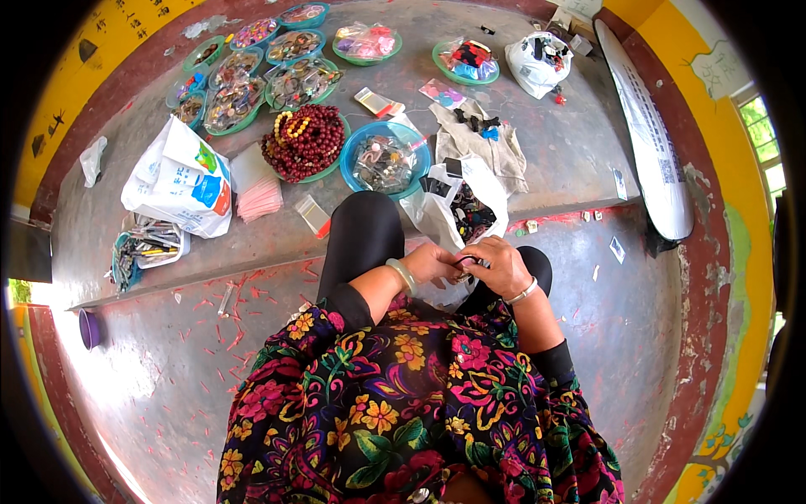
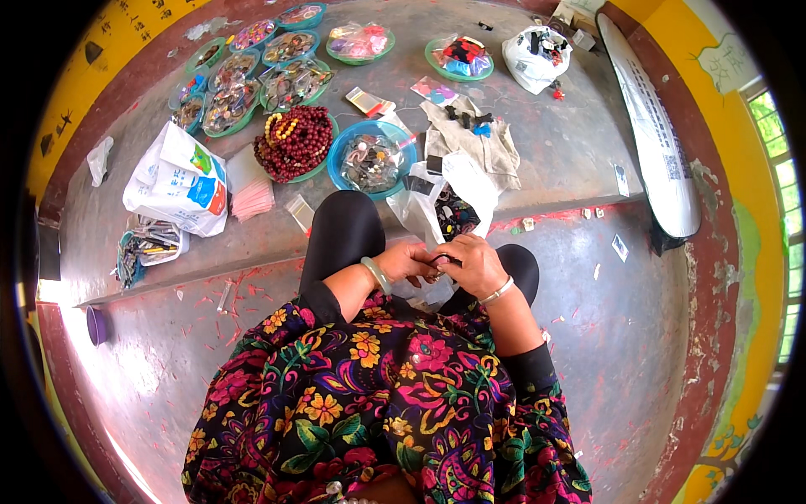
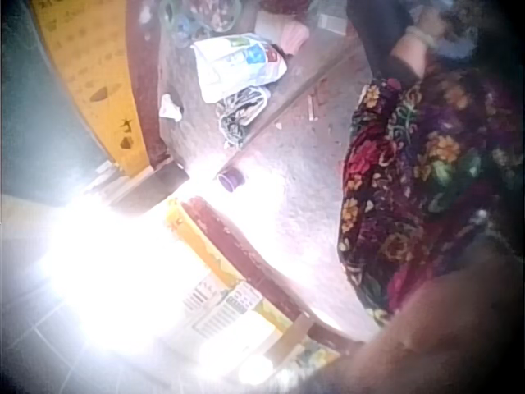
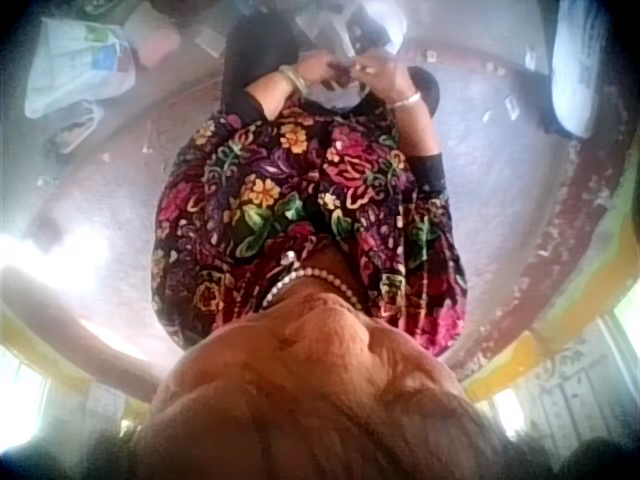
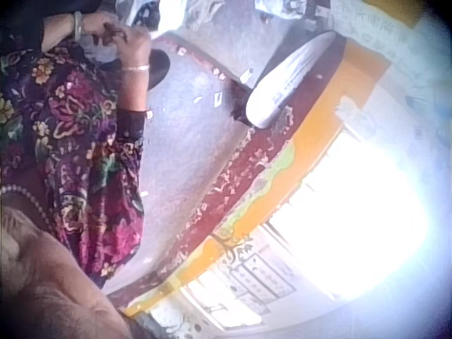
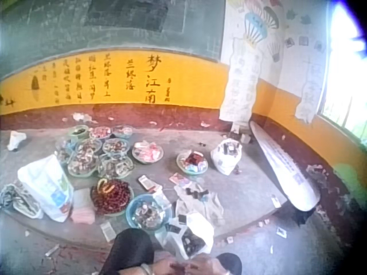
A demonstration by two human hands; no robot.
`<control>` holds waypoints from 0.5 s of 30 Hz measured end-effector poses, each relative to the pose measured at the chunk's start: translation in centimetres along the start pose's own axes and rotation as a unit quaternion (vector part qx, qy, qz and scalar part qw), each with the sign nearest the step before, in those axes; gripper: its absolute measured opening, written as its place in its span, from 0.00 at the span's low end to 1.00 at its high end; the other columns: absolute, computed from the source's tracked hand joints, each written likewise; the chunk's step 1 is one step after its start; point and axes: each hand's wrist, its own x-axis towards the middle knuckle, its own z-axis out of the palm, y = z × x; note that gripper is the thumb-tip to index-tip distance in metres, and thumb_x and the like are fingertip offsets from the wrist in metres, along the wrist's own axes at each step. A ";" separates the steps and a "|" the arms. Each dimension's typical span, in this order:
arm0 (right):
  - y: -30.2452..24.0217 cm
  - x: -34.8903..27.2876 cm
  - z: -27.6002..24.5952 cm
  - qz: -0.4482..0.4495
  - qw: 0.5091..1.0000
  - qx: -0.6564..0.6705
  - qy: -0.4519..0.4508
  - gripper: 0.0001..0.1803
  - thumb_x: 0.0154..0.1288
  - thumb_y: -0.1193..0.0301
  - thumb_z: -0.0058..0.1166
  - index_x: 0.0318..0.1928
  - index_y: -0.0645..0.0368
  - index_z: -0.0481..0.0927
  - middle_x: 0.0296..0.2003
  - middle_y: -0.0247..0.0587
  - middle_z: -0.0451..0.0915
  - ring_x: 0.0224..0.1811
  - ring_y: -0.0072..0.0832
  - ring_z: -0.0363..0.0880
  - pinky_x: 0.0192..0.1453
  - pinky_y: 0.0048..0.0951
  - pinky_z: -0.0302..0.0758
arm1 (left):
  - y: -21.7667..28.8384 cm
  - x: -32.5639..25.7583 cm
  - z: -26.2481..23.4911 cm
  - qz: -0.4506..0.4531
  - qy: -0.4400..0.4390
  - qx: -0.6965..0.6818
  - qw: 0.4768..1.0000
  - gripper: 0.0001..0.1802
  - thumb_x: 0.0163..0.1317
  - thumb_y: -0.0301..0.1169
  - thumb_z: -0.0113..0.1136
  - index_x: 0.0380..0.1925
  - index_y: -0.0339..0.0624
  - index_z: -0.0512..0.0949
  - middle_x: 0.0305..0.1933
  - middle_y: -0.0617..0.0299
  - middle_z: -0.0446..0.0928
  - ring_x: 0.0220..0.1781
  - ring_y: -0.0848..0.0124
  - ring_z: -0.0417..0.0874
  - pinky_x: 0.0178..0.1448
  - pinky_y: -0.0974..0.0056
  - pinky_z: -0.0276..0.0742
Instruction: The person sits on the floor and sorts through small jewelry items, placing them into clear plastic bags. They handle various accessories, including hair clips and beads, organizing them into packaging.
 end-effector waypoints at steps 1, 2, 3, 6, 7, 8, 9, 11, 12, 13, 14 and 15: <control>-0.2 0.0 -0.2 0.009 1.000 0.014 -0.001 0.08 0.45 0.72 0.56 0.30 0.55 0.79 0.21 0.38 0.74 0.27 0.37 0.74 0.32 0.32 0.70 | 0.2 -0.1 0.0 -0.003 -0.002 -0.003 1.000 0.12 0.54 0.30 0.58 0.39 0.41 0.77 0.33 0.65 0.78 0.35 0.76 0.79 0.32 0.70 0.75; -0.3 0.0 -0.5 0.018 0.999 0.028 -0.002 0.08 0.45 0.72 0.56 0.31 0.55 0.79 0.21 0.39 0.74 0.27 0.37 0.74 0.31 0.32 0.70 | 0.3 -0.1 0.0 -0.005 -0.004 -0.006 1.000 0.11 0.55 0.30 0.58 0.39 0.41 0.77 0.32 0.67 0.78 0.35 0.77 0.79 0.31 0.72 0.74; -0.5 -0.1 -0.8 0.033 0.999 0.026 -0.007 0.08 0.45 0.73 0.56 0.31 0.56 0.79 0.21 0.39 0.74 0.27 0.37 0.74 0.31 0.32 0.70 | 0.4 -0.2 0.1 -0.006 -0.003 -0.012 1.000 0.12 0.55 0.30 0.58 0.39 0.42 0.77 0.32 0.67 0.78 0.35 0.77 0.79 0.31 0.72 0.74; -0.3 -0.4 -1.2 0.049 0.999 0.017 -0.013 0.07 0.46 0.74 0.56 0.30 0.57 0.79 0.21 0.40 0.74 0.26 0.37 0.74 0.30 0.31 0.71 | 0.5 -0.2 0.2 -0.008 -0.001 -0.027 1.000 0.12 0.54 0.30 0.58 0.39 0.42 0.77 0.33 0.67 0.78 0.35 0.77 0.79 0.31 0.72 0.75; 0.4 -0.6 -1.0 0.034 0.999 0.013 -0.009 0.08 0.46 0.74 0.55 0.30 0.57 0.78 0.21 0.40 0.74 0.26 0.37 0.74 0.29 0.31 0.71 | 0.4 -0.1 0.2 -0.009 0.000 -0.030 1.000 0.12 0.54 0.30 0.58 0.40 0.42 0.77 0.33 0.66 0.78 0.35 0.76 0.79 0.31 0.72 0.75; 0.8 -0.7 -0.8 0.019 1.000 0.009 -0.006 0.08 0.46 0.74 0.55 0.31 0.57 0.78 0.21 0.40 0.74 0.26 0.37 0.74 0.29 0.31 0.71 | 0.3 -0.1 0.2 -0.010 0.000 -0.033 0.999 0.12 0.54 0.30 0.58 0.40 0.43 0.77 0.33 0.66 0.78 0.35 0.76 0.79 0.31 0.72 0.75; 0.9 -0.7 -0.6 0.021 1.000 0.005 0.002 0.07 0.46 0.74 0.55 0.30 0.58 0.78 0.21 0.40 0.74 0.26 0.37 0.74 0.29 0.31 0.71 | 0.4 -0.1 0.2 -0.010 -0.001 -0.035 0.999 0.12 0.54 0.30 0.58 0.40 0.43 0.77 0.33 0.66 0.78 0.36 0.76 0.79 0.31 0.72 0.75; 0.8 -0.7 -0.1 0.026 0.999 -0.002 0.019 0.07 0.46 0.74 0.55 0.29 0.58 0.78 0.22 0.40 0.75 0.27 0.38 0.74 0.31 0.32 0.71 | 0.5 -0.3 0.2 -0.009 -0.002 -0.040 0.999 0.13 0.55 0.29 0.58 0.41 0.43 0.77 0.34 0.66 0.78 0.36 0.76 0.80 0.31 0.71 0.75; 0.4 -0.5 -0.1 0.047 0.998 -0.003 0.028 0.06 0.45 0.74 0.55 0.29 0.58 0.78 0.22 0.40 0.75 0.28 0.38 0.74 0.31 0.32 0.71 | 0.4 -0.2 0.2 -0.010 0.000 -0.039 0.999 0.13 0.55 0.29 0.58 0.41 0.43 0.76 0.34 0.66 0.78 0.36 0.76 0.80 0.31 0.72 0.75; 0.0 -0.4 -0.1 0.068 0.997 -0.005 0.037 0.06 0.45 0.74 0.55 0.28 0.58 0.78 0.22 0.40 0.75 0.29 0.38 0.74 0.32 0.33 0.71 | 0.3 -0.2 0.1 -0.011 0.001 -0.038 0.999 0.13 0.55 0.29 0.58 0.42 0.43 0.76 0.34 0.66 0.78 0.37 0.75 0.80 0.31 0.72 0.75; -0.3 -0.3 -0.1 0.089 0.995 -0.006 0.047 0.06 0.45 0.74 0.55 0.27 0.58 0.78 0.23 0.40 0.75 0.29 0.39 0.74 0.33 0.34 0.71 | 0.2 -0.2 0.1 -0.011 0.002 -0.037 0.999 0.13 0.55 0.29 0.58 0.42 0.43 0.76 0.34 0.66 0.78 0.37 0.75 0.80 0.31 0.72 0.75; -0.2 -0.2 0.0 0.073 0.996 -0.009 0.054 0.05 0.45 0.74 0.55 0.27 0.58 0.78 0.23 0.40 0.75 0.30 0.39 0.74 0.33 0.34 0.71 | 0.2 -0.1 0.1 -0.012 0.001 -0.035 0.999 0.13 0.55 0.29 0.58 0.42 0.43 0.76 0.35 0.67 0.78 0.37 0.75 0.80 0.32 0.72 0.75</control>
